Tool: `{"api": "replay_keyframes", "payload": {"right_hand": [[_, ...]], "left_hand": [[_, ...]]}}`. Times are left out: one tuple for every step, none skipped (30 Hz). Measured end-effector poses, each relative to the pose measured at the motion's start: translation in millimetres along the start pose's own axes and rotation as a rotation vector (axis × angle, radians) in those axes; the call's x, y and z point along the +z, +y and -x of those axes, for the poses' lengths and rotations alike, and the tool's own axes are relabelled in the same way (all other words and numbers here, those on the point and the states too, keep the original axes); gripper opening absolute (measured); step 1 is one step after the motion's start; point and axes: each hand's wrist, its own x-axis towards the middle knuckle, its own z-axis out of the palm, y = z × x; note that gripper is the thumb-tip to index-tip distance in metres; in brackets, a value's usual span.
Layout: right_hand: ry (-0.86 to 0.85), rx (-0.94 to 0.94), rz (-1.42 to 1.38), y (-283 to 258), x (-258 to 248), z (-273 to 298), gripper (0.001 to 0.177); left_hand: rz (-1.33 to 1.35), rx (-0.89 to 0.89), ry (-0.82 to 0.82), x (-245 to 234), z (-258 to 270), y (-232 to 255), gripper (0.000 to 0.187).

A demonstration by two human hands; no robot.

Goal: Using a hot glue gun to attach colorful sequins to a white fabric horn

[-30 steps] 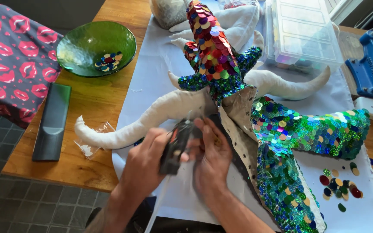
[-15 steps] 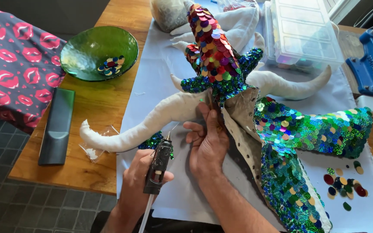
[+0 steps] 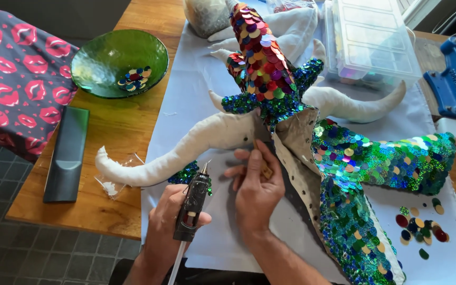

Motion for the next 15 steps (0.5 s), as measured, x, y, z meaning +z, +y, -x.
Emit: {"api": "replay_keyframes", "payload": {"right_hand": [[0.002,0.0,0.002,-0.6,0.9,0.6,0.03],[0.046,0.063,0.016,-1.1,3.6,-0.2,0.03],[0.089,0.126,0.03,-1.6,6.7,-0.8,0.029],[0.084,0.126,0.028,-3.7,2.9,3.0,0.029],[0.075,0.149,0.11,-5.5,-0.9,6.7,0.024],[0.068,0.176,0.196,-7.5,-6.2,11.8,0.019],[0.065,0.179,0.199,-7.2,-14.1,18.1,0.019],[0.082,0.16,0.244,-6.9,-21.9,22.7,0.011],[0.099,0.142,0.289,-6.7,-29.7,27.3,0.005],[0.095,0.141,0.291,-5.2,-36.7,27.5,0.005],[0.072,0.199,0.329,-3.7,-44.0,27.6,0.01],[0.053,0.258,0.368,-2.7,-52.5,28.3,0.016],[0.053,0.257,0.371,-5.2,-56.1,25.9,0.016],[-0.018,0.209,0.427,-7.8,-60.1,24.0,0.016],[-0.089,0.161,0.482,-10.5,-63.9,22.1,0.018]], "left_hand": [[0.002,-0.001,-0.002,0.3,1.6,0.4,0.047],[0.013,-0.01,0.005,0.4,1.5,-0.3,0.047],[0.023,-0.018,0.012,0.0,1.4,-1.0,0.047],[0.02,-0.018,0.017,-0.6,1.2,-0.2,0.047],[0.033,-0.012,0.052,-1.2,1.1,0.3,0.046],[0.048,-0.011,0.084,-1.7,2.8,2.0,0.045],[0.047,-0.016,0.086,-4.1,3.9,4.7,0.045],[0.072,-0.017,0.092,-5.4,3.4,6.5,0.034],[0.096,-0.019,0.098,-6.6,2.9,8.4,0.024],[0.096,-0.02,0.102,-6.0,3.9,6.7,0.024],[0.08,-0.027,0.094,-5.1,5.0,5.2,0.03],[0.066,-0.035,0.083,-3.7,6.7,4.3,0.037],[0.068,-0.037,0.084,-3.7,7.4,4.4,0.037],[0.036,-0.033,0.06,-3.7,7.8,4.3,0.041],[0.003,-0.029,0.037,-3.9,8.1,4.1,0.045]]}}
